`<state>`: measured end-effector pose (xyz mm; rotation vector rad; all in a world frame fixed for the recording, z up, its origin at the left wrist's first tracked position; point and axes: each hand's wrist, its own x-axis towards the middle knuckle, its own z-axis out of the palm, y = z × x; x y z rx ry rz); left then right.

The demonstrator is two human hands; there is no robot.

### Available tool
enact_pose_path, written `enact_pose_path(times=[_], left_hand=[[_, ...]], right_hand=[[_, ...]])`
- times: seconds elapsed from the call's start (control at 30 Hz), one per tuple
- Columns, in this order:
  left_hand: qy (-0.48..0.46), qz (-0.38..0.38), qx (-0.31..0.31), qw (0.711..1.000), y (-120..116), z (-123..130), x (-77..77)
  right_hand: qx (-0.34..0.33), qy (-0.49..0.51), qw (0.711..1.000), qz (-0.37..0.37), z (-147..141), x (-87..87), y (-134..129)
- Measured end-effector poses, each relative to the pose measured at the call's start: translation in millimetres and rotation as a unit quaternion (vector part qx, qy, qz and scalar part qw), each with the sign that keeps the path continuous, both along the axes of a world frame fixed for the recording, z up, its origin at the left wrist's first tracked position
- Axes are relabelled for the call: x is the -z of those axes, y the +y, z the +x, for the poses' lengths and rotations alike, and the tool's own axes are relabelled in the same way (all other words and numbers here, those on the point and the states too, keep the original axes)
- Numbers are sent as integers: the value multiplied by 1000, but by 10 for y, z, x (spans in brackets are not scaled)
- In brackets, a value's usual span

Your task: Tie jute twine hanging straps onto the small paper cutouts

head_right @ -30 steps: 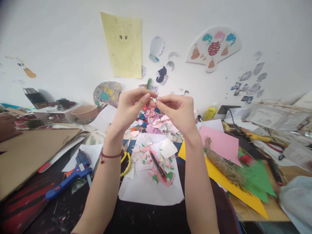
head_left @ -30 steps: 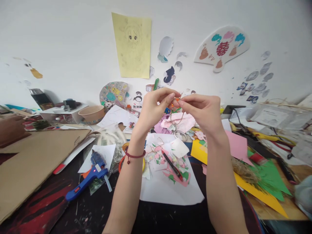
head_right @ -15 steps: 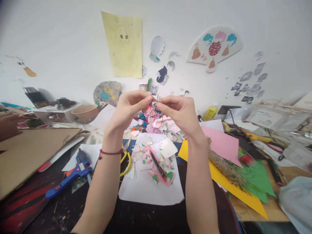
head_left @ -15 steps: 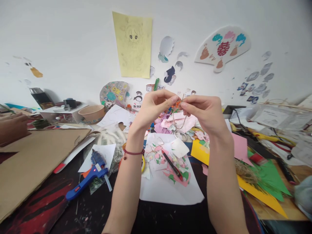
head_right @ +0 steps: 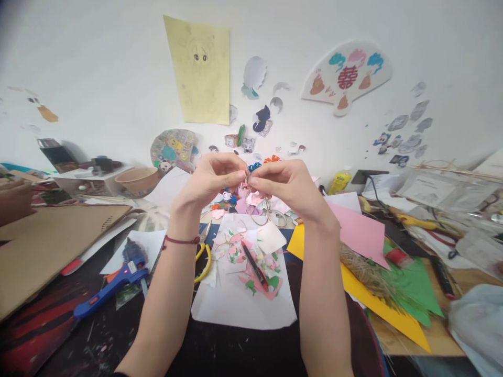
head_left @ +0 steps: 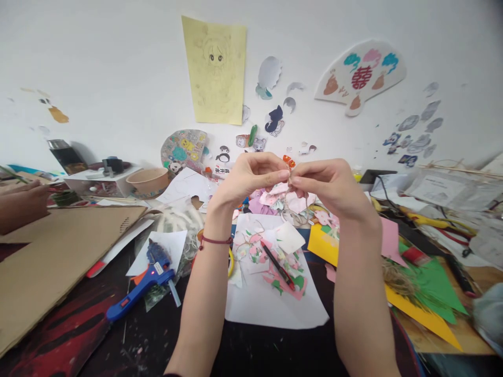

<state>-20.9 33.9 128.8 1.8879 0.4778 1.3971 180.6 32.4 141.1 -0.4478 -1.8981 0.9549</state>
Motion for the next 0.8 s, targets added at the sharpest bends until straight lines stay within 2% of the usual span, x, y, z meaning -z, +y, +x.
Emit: enact_pose_path(times=[0.17, 0.37, 0.53, 0.8], left_hand=[[0, 4, 6, 1000, -1, 12, 8], [37, 99, -95, 990, -37, 50, -17], [64, 184, -174, 965, -37, 76, -27], [115, 300, -295, 900, 11, 91, -13]], right_hand=[[3, 1, 1000, -4, -4, 12, 22], [80, 0, 997, 14, 15, 5, 11], [115, 6, 993, 26, -12, 10, 3], [89, 31, 995, 19, -34, 62, 103]])
